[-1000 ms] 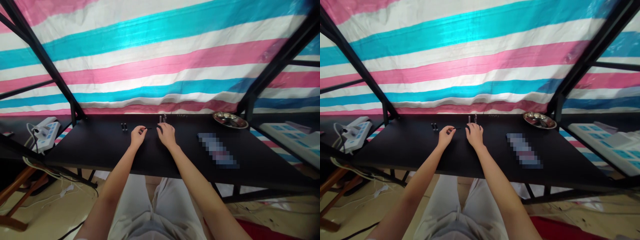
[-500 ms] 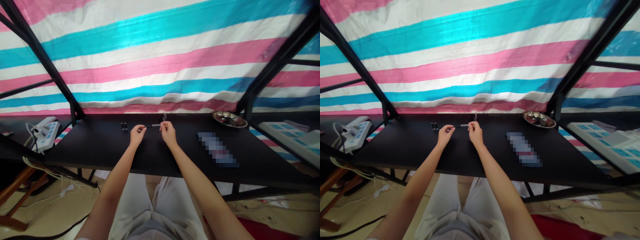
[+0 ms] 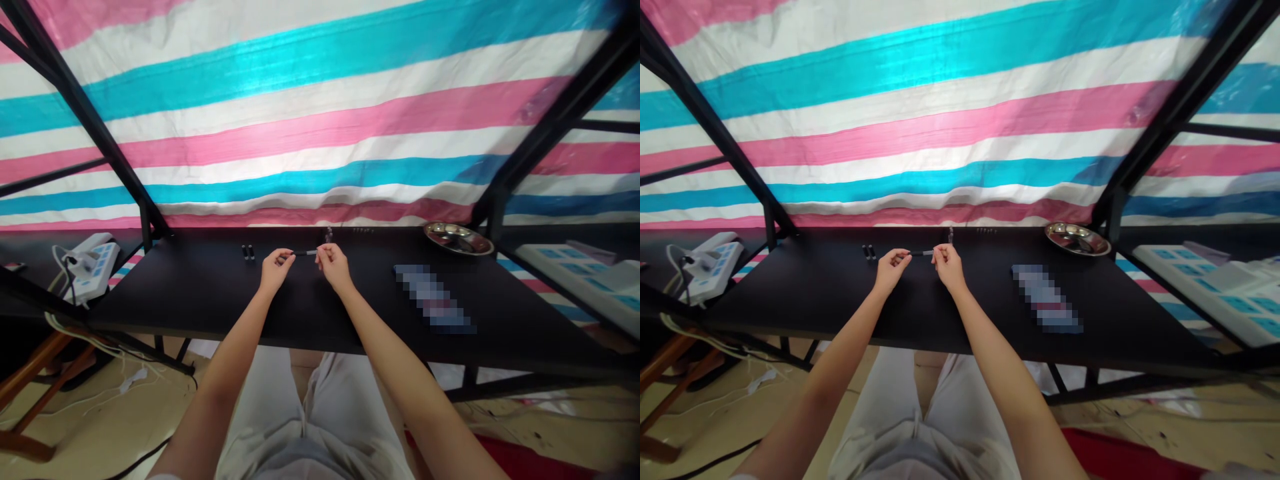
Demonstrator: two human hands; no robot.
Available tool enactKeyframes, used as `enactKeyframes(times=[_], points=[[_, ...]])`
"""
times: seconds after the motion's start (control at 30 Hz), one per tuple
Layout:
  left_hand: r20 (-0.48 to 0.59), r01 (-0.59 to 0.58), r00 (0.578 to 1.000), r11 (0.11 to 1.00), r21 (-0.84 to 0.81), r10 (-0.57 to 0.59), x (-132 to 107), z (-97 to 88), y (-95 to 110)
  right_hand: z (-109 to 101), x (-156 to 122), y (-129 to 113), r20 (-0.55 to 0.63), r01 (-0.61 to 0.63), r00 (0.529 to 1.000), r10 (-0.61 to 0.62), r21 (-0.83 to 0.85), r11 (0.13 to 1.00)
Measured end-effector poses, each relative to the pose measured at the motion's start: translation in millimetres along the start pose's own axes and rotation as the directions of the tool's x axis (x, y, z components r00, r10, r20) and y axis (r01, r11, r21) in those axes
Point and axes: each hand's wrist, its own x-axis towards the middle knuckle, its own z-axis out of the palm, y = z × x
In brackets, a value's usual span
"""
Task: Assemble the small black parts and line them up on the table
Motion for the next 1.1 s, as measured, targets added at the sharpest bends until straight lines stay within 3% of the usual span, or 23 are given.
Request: enactKeyframes(times=[0.13, 0.23, 0.47, 0.57, 0.67, 0.73, 0.8, 0.9, 1.1], points=[[0.113, -0.08, 0.991, 0.994, 0.075, 0.071, -3.9, 3.1, -0.2, 0.6, -5.0, -0.5, 0.075, 0.044, 0.997, -0.031, -0.173, 0.984], [0.14, -0.105, 0.986, 0.986, 0.127, 0.087, -6.2, 4.5, -1.5, -1.3, -8.7, -3.9, 0.102, 0.101, 0.993, -0.066, -0.387, 0.916], [0.188, -0.299, 0.95, 0.9, 0.318, 0.249, -1.3, 4.0, 1.4, -5.6, -9.7, -12.3, 0.187, 0.079, 0.981, 0.053, -0.631, 0.772], [0.319, -0.436, 0.892, 0.797, 0.419, 0.32, 12.0, 0.5, 19.2, -6.4, -9.2, -12.7, 0.193, 0.081, 0.979, 0.059, -0.642, 0.762], [0.511, -0.591, 0.784, 0.677, 0.439, 0.353, 36.5, -8.2, 44.2, -6.7, -9.1, -12.2, 0.213, 0.092, 0.975, 0.06, -0.636, 0.766], [0.592, -0.643, 0.738, 0.603, 0.472, 0.324, 58.3, -17.7, 56.9, -6.9, -9.1, -11.3, 0.219, 0.098, 0.974, 0.059, -0.64, 0.762], [0.6, -0.637, 0.753, 0.527, 0.562, 0.271, 81.6, -29.4, 61.6, -7.3, -9.0, -10.0, 0.219, 0.105, 0.974, 0.052, -0.647, 0.756], [0.62, -0.591, 0.779, 0.438, 0.678, 0.092, 110.2, -47.4, 53.7, -7.7, -8.8, -7.4, 0.218, 0.113, 0.975, 0.045, -0.66, 0.743], [0.617, -0.564, 0.779, 0.307, 0.766, -0.108, 122.7, -63.7, 35.0, -6.5, -8.7, -5.2, 0.242, 0.128, 0.969, 0.044, -0.649, 0.75]])
